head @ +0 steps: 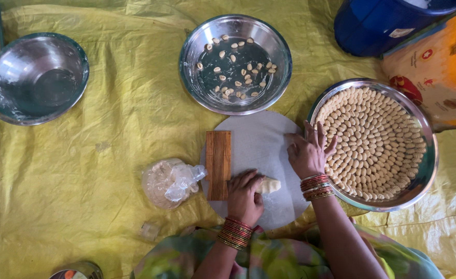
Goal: The person sits on a yellow tarp and shapes small pieces of dough into ridged snacks using a wooden grooved board. They roll the dough on the board, transfer the finished pieces to a large metal tray, and occasionally dip their hands into a bowl of water.
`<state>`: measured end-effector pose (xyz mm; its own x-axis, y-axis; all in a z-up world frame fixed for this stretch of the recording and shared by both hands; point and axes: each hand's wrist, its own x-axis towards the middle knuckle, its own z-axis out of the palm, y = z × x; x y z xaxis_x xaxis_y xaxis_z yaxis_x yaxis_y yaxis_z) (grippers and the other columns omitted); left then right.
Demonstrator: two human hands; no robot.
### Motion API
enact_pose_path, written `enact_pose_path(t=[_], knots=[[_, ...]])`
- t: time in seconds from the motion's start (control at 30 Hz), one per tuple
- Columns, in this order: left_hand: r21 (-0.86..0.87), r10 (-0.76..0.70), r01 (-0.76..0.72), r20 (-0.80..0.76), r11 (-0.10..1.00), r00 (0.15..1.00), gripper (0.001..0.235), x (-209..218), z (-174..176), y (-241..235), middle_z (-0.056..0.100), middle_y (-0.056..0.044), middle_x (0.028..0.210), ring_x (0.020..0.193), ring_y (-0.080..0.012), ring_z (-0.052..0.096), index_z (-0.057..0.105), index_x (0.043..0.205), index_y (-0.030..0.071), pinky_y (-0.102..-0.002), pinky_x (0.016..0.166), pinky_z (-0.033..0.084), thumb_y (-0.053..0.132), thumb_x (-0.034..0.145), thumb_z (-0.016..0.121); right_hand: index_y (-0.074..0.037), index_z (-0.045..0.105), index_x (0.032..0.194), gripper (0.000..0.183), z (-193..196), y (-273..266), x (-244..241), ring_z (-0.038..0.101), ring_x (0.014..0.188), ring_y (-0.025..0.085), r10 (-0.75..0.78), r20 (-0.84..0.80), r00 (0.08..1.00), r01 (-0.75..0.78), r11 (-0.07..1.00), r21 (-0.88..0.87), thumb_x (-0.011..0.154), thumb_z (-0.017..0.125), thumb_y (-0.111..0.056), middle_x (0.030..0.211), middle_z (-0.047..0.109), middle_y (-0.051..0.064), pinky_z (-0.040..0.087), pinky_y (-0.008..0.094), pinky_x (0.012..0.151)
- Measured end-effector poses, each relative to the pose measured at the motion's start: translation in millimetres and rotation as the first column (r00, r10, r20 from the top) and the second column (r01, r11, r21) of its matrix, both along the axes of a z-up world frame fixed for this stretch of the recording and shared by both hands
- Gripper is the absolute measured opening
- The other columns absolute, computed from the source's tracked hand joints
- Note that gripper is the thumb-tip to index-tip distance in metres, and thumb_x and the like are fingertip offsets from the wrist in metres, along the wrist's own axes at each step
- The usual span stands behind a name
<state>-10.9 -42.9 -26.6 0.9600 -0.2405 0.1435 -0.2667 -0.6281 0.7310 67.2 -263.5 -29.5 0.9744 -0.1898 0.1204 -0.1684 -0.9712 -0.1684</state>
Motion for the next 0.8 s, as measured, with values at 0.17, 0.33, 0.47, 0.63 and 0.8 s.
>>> enact_pose_path(t=[0.17, 0.33, 0.47, 0.63, 0.8], knots=[[-0.014, 0.006, -0.006, -0.018, 1.000, 1.000, 0.046, 1.0, -1.2, -1.3, 0.066, -0.009, 0.132, 0.128, -0.0298, 0.055, 0.073, 0.114, 0.010, -0.050, 0.112, 0.035, -0.002, 0.071, 0.062, -0.031, 0.076, 0.113, 0.034, 2.6, -9.1, 11.9, 0.035, 0.148, 0.029, -0.023, 0.060, 0.998, 0.018, 0.996, 0.086, 0.080, 0.078, -0.026, 0.154, 0.050, 0.002, 0.005, 0.059, 0.122], [-0.019, 0.002, -0.002, -0.026, 1.000, 1.000, 0.046, 2.1, -0.2, -0.2, 0.066, -0.010, 0.132, 0.128, -0.0296, 0.055, 0.074, 0.113, 0.010, -0.050, 0.112, 0.035, -0.002, 0.071, 0.061, -0.042, 0.076, 0.117, 0.037, 9.5, -0.1, 44.9, 0.047, 0.142, 0.022, -0.044, 0.077, 0.996, 0.036, 0.994, 0.101, 0.081, 0.080, -0.037, 0.152, 0.057, -0.008, 0.019, 0.048, 0.124], [-0.038, 0.000, -0.001, -0.023, 0.999, 1.000, 0.046, 0.7, 0.1, 0.0, 0.066, -0.010, 0.131, 0.127, -0.0302, 0.054, 0.074, 0.114, 0.010, -0.049, 0.112, 0.036, -0.002, 0.071, 0.061, -0.035, 0.073, 0.120, 0.063, 12.9, 8.0, 82.0, 0.041, 0.133, 0.030, -0.045, -0.150, 0.988, 0.041, 0.999, -0.028, 0.063, 0.088, -0.056, 0.140, 0.057, 0.000, 0.015, 0.058, 0.109], [-0.035, 0.004, -0.006, -0.031, 0.999, 1.000, 0.045, 4.0, 1.5, 0.8, 0.066, -0.009, 0.132, 0.128, -0.0293, 0.054, 0.074, 0.113, 0.011, -0.050, 0.113, 0.035, 0.000, 0.071, 0.063, -0.036, 0.078, 0.112, 0.043, 18.0, -1.3, 118.1, 0.058, 0.126, 0.024, -0.081, -0.438, 0.895, 0.103, 0.994, 0.026, 0.076, 0.083, -0.059, 0.119, 0.076, -0.007, 0.026, 0.055, 0.117], [-0.053, 0.000, -0.002, -0.041, 0.999, 0.999, 0.044, 5.0, 2.7, 0.4, 0.065, -0.008, 0.132, 0.126, -0.0301, 0.054, 0.073, 0.112, 0.012, -0.051, 0.110, 0.035, 0.003, 0.070, 0.065, -0.034, 0.082, 0.098, 0.016, 15.5, -19.4, 132.6, 0.064, 0.111, 0.023, 0.069, -0.419, 0.905, -0.069, 0.997, 0.015, 0.088, 0.074, -0.044, 0.110, 0.075, -0.006, 0.034, 0.054, 0.110]])
